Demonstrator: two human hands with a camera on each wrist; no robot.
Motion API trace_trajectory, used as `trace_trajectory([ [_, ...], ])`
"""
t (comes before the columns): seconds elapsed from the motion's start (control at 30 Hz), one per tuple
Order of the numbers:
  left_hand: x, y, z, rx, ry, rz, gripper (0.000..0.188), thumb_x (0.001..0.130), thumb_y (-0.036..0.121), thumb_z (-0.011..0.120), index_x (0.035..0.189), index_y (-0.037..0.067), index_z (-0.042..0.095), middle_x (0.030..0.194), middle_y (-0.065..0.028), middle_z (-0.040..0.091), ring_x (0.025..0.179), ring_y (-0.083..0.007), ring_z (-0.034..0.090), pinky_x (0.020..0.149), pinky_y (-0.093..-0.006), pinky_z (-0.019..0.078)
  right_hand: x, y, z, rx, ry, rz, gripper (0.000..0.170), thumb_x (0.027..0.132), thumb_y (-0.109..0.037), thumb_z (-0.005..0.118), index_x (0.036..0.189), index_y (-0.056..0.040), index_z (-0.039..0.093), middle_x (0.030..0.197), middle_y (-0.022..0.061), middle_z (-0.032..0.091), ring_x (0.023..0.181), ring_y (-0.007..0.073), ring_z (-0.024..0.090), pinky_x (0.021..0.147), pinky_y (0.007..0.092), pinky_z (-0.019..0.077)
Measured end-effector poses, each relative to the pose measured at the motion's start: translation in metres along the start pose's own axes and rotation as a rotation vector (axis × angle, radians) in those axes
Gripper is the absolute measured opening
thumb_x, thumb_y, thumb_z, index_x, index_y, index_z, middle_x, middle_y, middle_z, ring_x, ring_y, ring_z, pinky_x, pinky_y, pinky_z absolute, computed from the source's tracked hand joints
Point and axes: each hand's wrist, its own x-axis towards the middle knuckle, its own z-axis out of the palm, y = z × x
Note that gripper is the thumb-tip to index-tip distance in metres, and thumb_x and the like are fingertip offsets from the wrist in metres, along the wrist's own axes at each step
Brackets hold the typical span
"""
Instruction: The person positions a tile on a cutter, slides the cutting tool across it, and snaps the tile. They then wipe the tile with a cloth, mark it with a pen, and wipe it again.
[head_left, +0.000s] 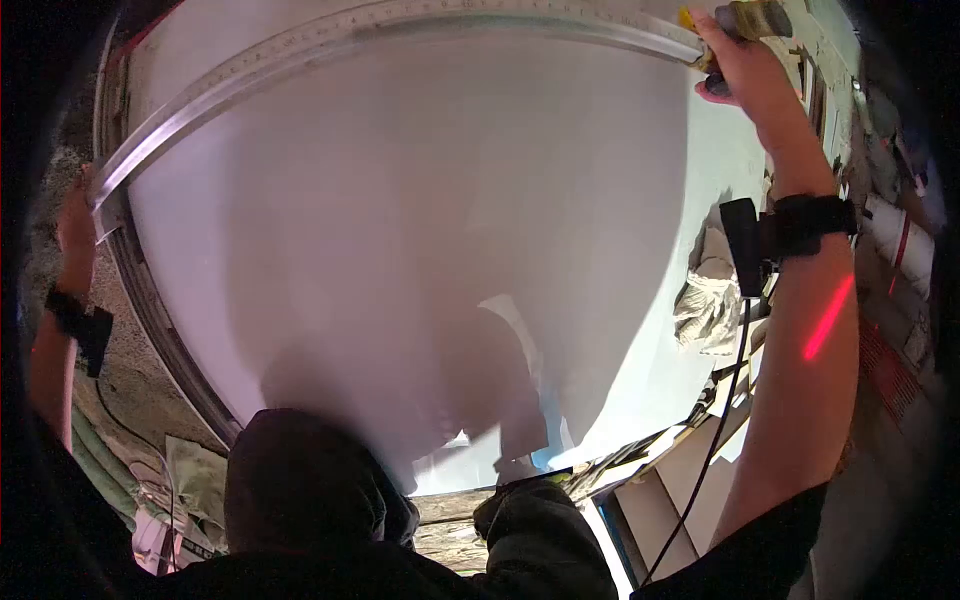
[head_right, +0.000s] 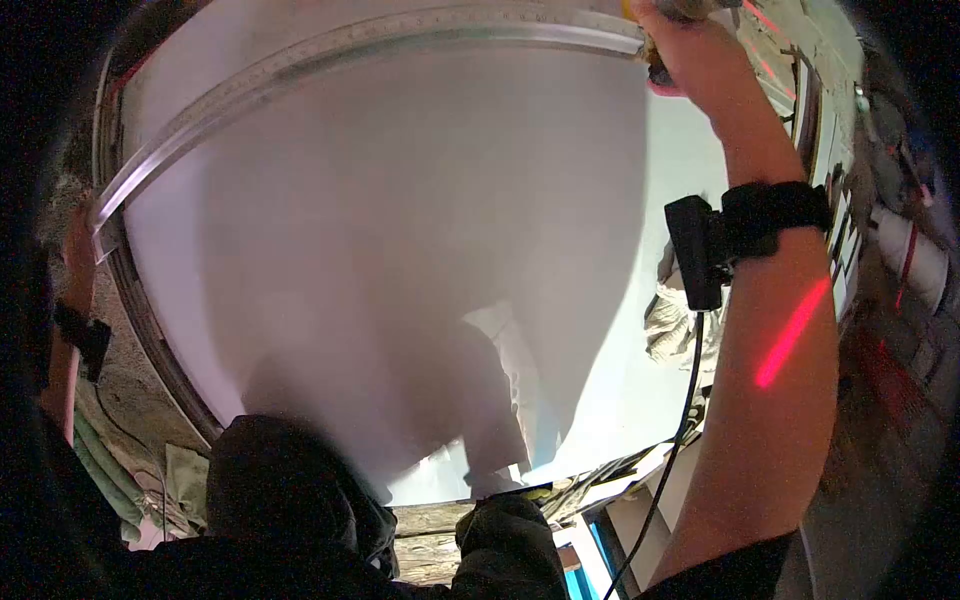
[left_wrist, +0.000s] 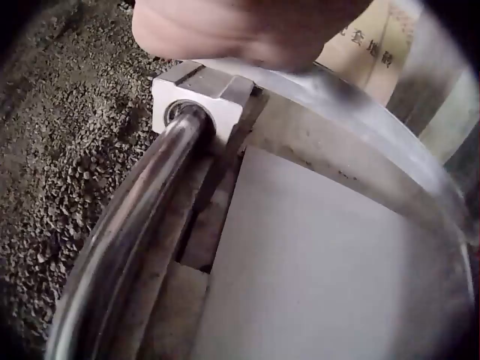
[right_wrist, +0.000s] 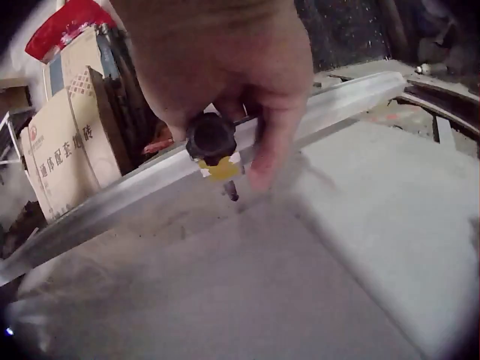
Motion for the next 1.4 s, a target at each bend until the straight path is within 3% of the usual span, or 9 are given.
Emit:
trace_trajectory([
  [0.17,-0.007,0.015,-0.006,-0.031,-0.017,0.011,0.042,0.086,0.022,0.04,0.116,-0.006,0.048,0.121,-0.0212,0.046,0.115,-0.0366,0.04,0.098,-0.0473,0.0274,-0.018,-0.02,0.005,-0.126,0.074,0.063,0.044,0.084,-0.043,0.054,0.091,-0.0006,0.062,0.066,0.0078,0.057,0.048,0.0161,0.055,0.042,0.0262,0.0476],
  [0.27,-0.018,0.028,-0.008,-0.022,-0.017,0.064,0.042,0.084,0.02,0.042,0.115,-0.007,0.049,0.122,-0.0221,0.046,0.116,-0.0384,0.038,0.099,-0.05,0.0251,-0.018,-0.006,0.002,-0.2,0.068,0.057,0.063,0.074,-0.058,0.058,0.084,0.0036,0.056,0.07,0.0058,0.049,0.059,0.0126,0.052,0.047,0.025,0.0505],
  [0.3,-0.026,0.036,-0.011,-0.035,-0.018,0.062,0.042,0.084,0.02,0.043,0.115,-0.007,0.049,0.122,-0.0224,0.046,0.117,-0.039,0.038,0.1,-0.051,0.0243,-0.01,0.009,0.005,-0.408,0.132,0.086,0.071,0.078,-0.064,0.043,0.098,0.0026,0.057,0.081,0.0228,0.061,0.071,0.0338,0.063,0.072,0.0413,0.0482],
  [0.37,-0.033,0.039,0.005,-0.443,0.064,-0.387,0.04,0.087,0.009,0.036,0.122,-0.009,0.039,0.126,-0.0241,0.039,0.119,-0.0385,0.034,0.102,-0.0494,0.0216,-0.013,0.012,0.008,-0.495,0.092,0.085,0.074,0.077,-0.067,0.039,0.095,0.0019,0.06,0.079,0.0242,0.061,0.075,0.036,0.061,0.076,0.0411,0.0467],
  [0.57,-0.047,0.062,-0.001,-0.273,0.131,-0.289,0.043,0.091,0.028,0.037,0.119,-0.002,0.047,0.121,-0.0154,0.048,0.107,-0.0216,0.049,0.092,-0.0324,0.0369,-0.028,-0.049,0.016,-1.067,0.132,0.233,0.063,0.081,-0.06,0.038,0.092,-0.0042,0.063,0.08,0.02,0.063,0.084,0.0363,0.058,0.078,0.0412,0.0445],
  [0.73,-0.034,0.06,-0.005,-0.252,-0.088,-0.481,0.043,0.089,0.031,0.038,0.118,0.001,0.05,0.111,-0.0149,0.055,0.1,-0.0217,0.053,0.086,-0.0328,0.0393,-0.008,0.001,0.015,-0.546,0.214,-0.108,0.047,0.077,-0.049,0.057,0.099,-0.0081,0.063,0.084,0.0119,0.063,0.077,0.0256,0.059,0.074,0.0345,0.0436],
  [0.87,-0.027,0.053,-0.003,-0.263,-0.279,-0.653,0.043,0.088,0.034,0.039,0.116,0.003,0.052,0.102,-0.0144,0.06,0.095,-0.0229,0.056,0.081,-0.0336,0.0408,-0.001,-0.004,0.017,-0.103,0.083,0.169,0.047,0.075,-0.041,0.066,0.101,-0.0015,0.06,0.079,0.0033,0.06,0.07,0.0095,0.052,0.062,0.0225,0.0423],
  [1.07,-0.042,0.037,0.009,0.161,-0.113,-0.361,0.046,0.087,0.037,0.035,0.116,0.007,0.053,0.102,-0.014,0.061,0.094,-0.0282,0.057,0.08,-0.0377,0.0411,0.004,-0.004,0.018,-0.058,0.049,0.13,0.041,0.077,-0.037,0.066,0.098,-0.0026,0.06,0.076,0.0032,0.06,0.067,0.0087,0.054,0.062,0.0236,0.0437],
  [1.4,-0.042,0.058,0.009,0.014,-0.125,-0.566,0.044,0.085,0.032,0.033,0.12,0.013,0.052,0.107,-0.0142,0.059,0.097,-0.0289,0.056,0.083,-0.0376,0.0412,-0.009,-0.001,0.019,-0.035,0.129,0.12,0.037,0.078,-0.031,0.066,0.102,-0.004,0.059,0.082,0.0051,0.06,0.069,0.0108,0.055,0.064,0.0242,0.0443],
])
